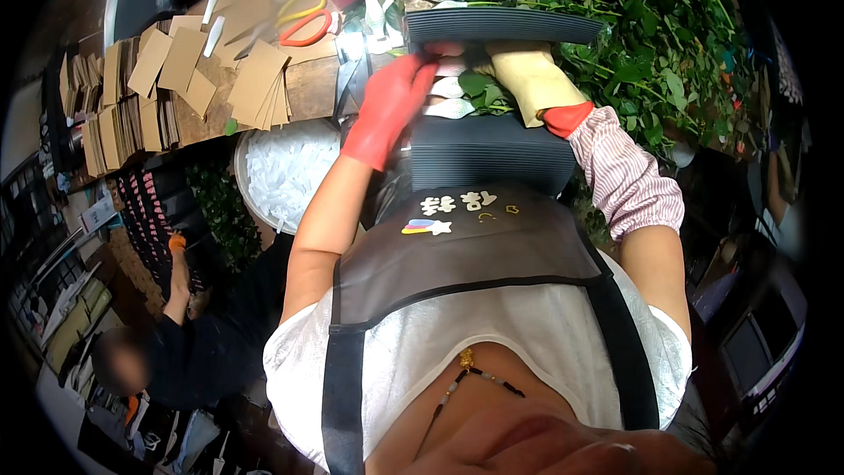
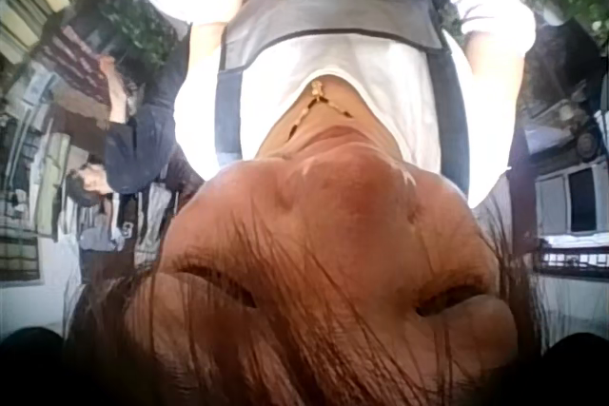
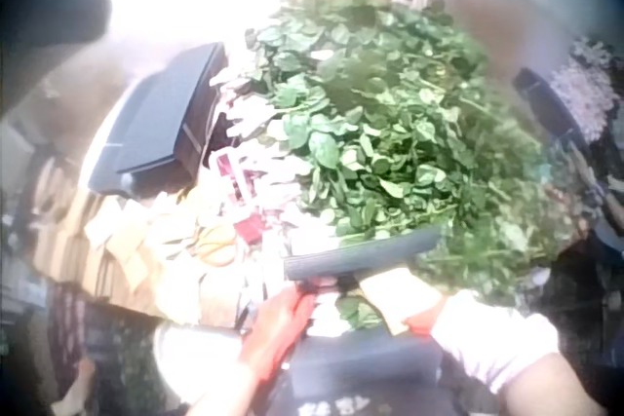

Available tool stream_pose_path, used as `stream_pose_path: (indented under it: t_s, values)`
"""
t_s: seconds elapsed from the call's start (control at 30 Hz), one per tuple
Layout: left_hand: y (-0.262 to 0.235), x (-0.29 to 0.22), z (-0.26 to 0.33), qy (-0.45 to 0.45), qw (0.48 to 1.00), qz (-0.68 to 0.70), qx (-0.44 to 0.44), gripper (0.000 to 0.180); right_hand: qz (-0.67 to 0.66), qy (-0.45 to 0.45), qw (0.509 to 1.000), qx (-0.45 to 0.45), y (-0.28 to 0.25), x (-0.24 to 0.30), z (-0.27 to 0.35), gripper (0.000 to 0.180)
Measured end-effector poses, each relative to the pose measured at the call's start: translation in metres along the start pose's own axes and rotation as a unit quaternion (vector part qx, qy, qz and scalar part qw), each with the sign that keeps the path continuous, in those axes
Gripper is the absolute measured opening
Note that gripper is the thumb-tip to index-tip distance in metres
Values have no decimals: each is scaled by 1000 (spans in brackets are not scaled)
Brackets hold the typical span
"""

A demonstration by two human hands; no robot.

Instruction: The person picks roses from a large pile and arranges them into a black tray using a template for alignment. They then place a black lid onto the tray and set it aside.

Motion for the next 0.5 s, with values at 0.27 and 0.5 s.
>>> stream_pose_path:
  t_s: [0.27, 0.5]
  values:
    - [-57, 30, 21, -68, 988, 61, -122, 33, -144, 14, 977, 159, -9, -16, 11, 64]
    - [-9, -24, 15, -114, 987, -94, 66, 34, 16, 22, 983, 182, -16, 8, 3, 72]
Point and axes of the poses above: each hand's wrist, its own z-axis away from the middle knuckle, its own y-axis out of the palm, x = y × z, the point moved 2 cm from there along -z, towards the middle knuckle, and after that the axes turned 11 degrees about z, right-handed, at the moved point
